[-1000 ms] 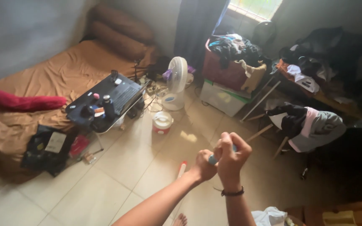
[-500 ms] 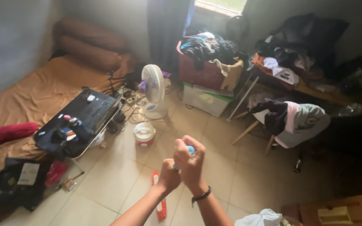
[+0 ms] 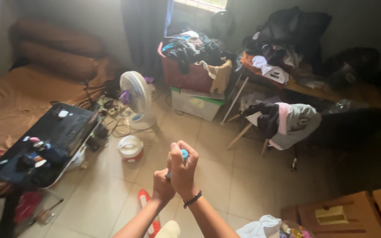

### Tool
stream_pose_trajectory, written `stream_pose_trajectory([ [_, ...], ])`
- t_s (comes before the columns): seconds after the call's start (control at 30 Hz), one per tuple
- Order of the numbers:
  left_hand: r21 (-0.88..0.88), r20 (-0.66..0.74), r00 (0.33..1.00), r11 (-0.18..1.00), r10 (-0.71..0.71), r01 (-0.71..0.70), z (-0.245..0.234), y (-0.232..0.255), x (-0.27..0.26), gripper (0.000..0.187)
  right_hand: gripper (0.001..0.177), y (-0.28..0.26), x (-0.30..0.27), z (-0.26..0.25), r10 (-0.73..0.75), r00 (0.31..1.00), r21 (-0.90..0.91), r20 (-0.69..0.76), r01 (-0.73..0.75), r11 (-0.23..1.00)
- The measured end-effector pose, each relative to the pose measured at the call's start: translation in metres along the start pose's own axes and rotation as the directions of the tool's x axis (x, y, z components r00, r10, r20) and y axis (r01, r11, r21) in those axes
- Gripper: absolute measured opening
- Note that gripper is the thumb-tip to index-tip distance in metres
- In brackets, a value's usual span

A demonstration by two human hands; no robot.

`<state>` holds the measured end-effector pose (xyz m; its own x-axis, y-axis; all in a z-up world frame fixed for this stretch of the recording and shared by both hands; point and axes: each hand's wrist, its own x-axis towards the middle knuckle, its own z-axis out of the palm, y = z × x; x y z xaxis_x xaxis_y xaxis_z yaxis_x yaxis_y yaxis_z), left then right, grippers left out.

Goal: The recorder uses a long-handled floor wiper to sweep debris across a cluttered room.

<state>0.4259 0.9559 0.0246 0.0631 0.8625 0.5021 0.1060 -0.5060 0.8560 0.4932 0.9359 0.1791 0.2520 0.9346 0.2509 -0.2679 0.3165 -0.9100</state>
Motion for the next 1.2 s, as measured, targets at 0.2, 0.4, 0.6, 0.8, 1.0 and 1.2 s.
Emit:
stream_pose_trajectory([
  [0.2,-0.012,0.038,0.993,0.993,-0.113,0.113,0.034,-0.008,0.023,0.016,0.037,0.003,0.037,-0.033,0.002,0.999,0.059,-0.045,0.001,0.998],
  [0.4,-0.048,0.073,0.982,0.982,-0.177,0.18,0.047,-0.038,0.071,0.021,0.035,0.019,0.102,-0.039,0.046,0.997,0.06,-0.061,-0.043,0.997],
  [0.6,-0.017,-0.012,0.961,0.961,-0.278,0.278,0.054,-0.088,0.133,0.023,0.037,0.048,0.191,-0.03,0.109,0.993,0.078,0.043,-0.112,0.991],
  [0.8,-0.001,-0.022,0.946,0.946,-0.323,0.323,0.069,-0.115,0.194,0.021,0.036,0.071,0.269,-0.038,0.208,0.973,0.042,0.098,-0.213,0.976],
  [1.0,0.056,0.032,0.942,0.941,-0.335,0.332,0.104,-0.155,0.22,0.019,0.033,0.077,0.317,-0.063,0.18,0.983,-0.005,0.028,-0.18,0.984],
  [1.2,0.163,-0.068,0.912,0.898,-0.404,0.41,0.129,-0.166,0.236,0.026,0.035,0.095,0.346,-0.093,0.24,0.966,0.043,0.094,-0.245,0.969],
])
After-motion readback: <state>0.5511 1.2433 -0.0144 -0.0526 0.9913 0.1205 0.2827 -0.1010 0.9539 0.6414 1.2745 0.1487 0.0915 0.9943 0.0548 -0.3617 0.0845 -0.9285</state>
